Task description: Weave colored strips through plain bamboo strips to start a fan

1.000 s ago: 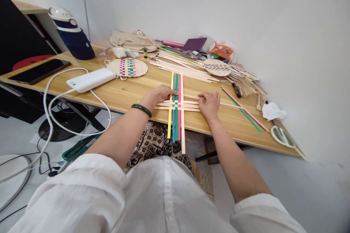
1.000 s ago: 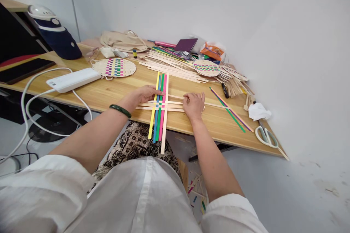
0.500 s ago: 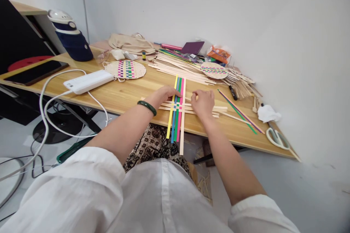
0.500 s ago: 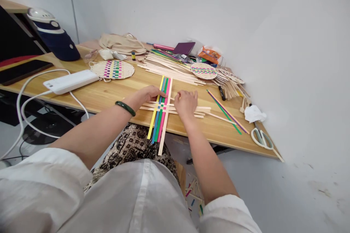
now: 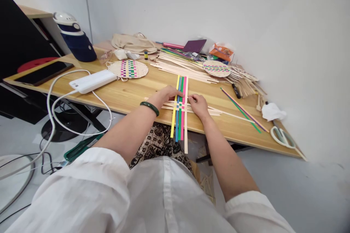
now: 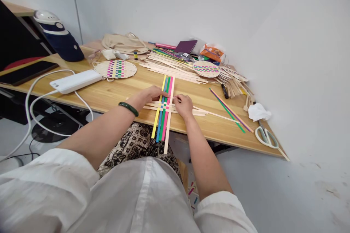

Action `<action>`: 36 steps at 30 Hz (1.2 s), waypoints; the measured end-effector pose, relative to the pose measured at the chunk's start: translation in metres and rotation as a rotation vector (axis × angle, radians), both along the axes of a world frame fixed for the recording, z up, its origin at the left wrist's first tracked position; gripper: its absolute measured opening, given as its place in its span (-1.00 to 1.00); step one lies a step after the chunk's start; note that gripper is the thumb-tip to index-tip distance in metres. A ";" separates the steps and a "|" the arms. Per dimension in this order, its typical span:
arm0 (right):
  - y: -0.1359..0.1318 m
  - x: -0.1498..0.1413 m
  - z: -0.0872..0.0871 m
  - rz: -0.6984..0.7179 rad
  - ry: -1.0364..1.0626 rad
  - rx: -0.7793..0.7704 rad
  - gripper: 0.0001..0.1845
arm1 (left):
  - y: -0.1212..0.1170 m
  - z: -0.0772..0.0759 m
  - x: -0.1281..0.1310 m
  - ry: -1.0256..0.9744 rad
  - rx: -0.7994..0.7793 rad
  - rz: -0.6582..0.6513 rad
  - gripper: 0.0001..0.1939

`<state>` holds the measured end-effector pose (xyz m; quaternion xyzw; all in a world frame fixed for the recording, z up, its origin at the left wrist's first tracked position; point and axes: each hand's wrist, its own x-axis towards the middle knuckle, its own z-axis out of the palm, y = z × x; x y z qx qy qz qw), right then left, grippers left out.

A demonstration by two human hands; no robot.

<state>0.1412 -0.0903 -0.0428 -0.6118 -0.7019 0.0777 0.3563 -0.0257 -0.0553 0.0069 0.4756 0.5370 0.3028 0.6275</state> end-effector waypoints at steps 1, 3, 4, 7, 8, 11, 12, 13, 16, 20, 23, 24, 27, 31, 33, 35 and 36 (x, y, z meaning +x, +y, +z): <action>0.001 0.000 0.000 0.011 0.005 0.000 -0.76 | -0.001 0.002 0.001 0.004 -0.007 -0.003 -0.73; 0.002 0.001 -0.001 0.027 0.019 -0.004 -0.77 | -0.002 0.004 0.001 0.006 -0.014 -0.005 -0.73; 0.002 0.001 -0.002 0.032 0.027 -0.007 -0.76 | -0.002 0.005 0.001 0.004 -0.016 -0.005 -0.73; 0.003 0.003 -0.003 0.044 0.044 -0.010 -0.76 | -0.003 0.004 0.000 0.006 -0.021 -0.013 -0.74; 0.003 0.003 -0.003 0.047 0.046 -0.009 -0.76 | -0.003 0.003 -0.001 0.009 -0.023 -0.016 -0.74; 0.004 0.004 -0.003 0.058 0.047 -0.009 -0.77 | -0.004 0.003 -0.002 0.018 -0.025 -0.024 -0.77; 0.004 0.004 -0.003 0.061 0.046 -0.009 -0.77 | -0.004 0.003 -0.002 0.020 -0.022 -0.024 -0.78; 0.004 0.004 -0.002 0.064 0.044 -0.009 -0.77 | -0.005 0.003 -0.003 0.023 -0.017 -0.021 -0.78; 0.003 0.003 0.000 0.076 0.035 -0.011 -0.78 | -0.005 0.003 -0.003 0.034 0.000 -0.010 -0.79; 0.000 0.002 0.003 0.095 0.009 -0.007 -0.79 | -0.004 0.001 -0.004 0.038 0.024 -0.022 -0.83; -0.002 -0.001 0.005 0.087 -0.011 0.003 -0.80 | -0.005 0.001 -0.004 0.040 0.049 -0.025 -0.82; -0.003 -0.002 0.005 0.079 -0.015 0.008 -0.80 | -0.005 0.001 -0.004 0.041 0.056 -0.025 -0.81; -0.005 -0.004 0.006 0.028 -0.024 0.037 -0.80 | -0.005 0.000 -0.004 0.042 0.069 -0.028 -0.80; -0.008 -0.004 0.007 -0.156 -0.036 0.101 -0.75 | -0.002 -0.003 -0.004 0.061 0.070 -0.018 -0.82; -0.010 -0.005 0.007 -0.251 -0.045 0.125 -0.74 | 0.001 -0.005 -0.005 0.067 0.064 -0.013 -0.83; -0.011 -0.006 0.007 -0.304 -0.083 0.150 -0.77 | 0.003 -0.006 -0.006 0.062 0.054 -0.008 -0.82; -0.012 -0.007 0.006 -0.317 -0.108 0.161 -0.79 | 0.004 -0.007 -0.006 0.056 0.049 -0.004 -0.81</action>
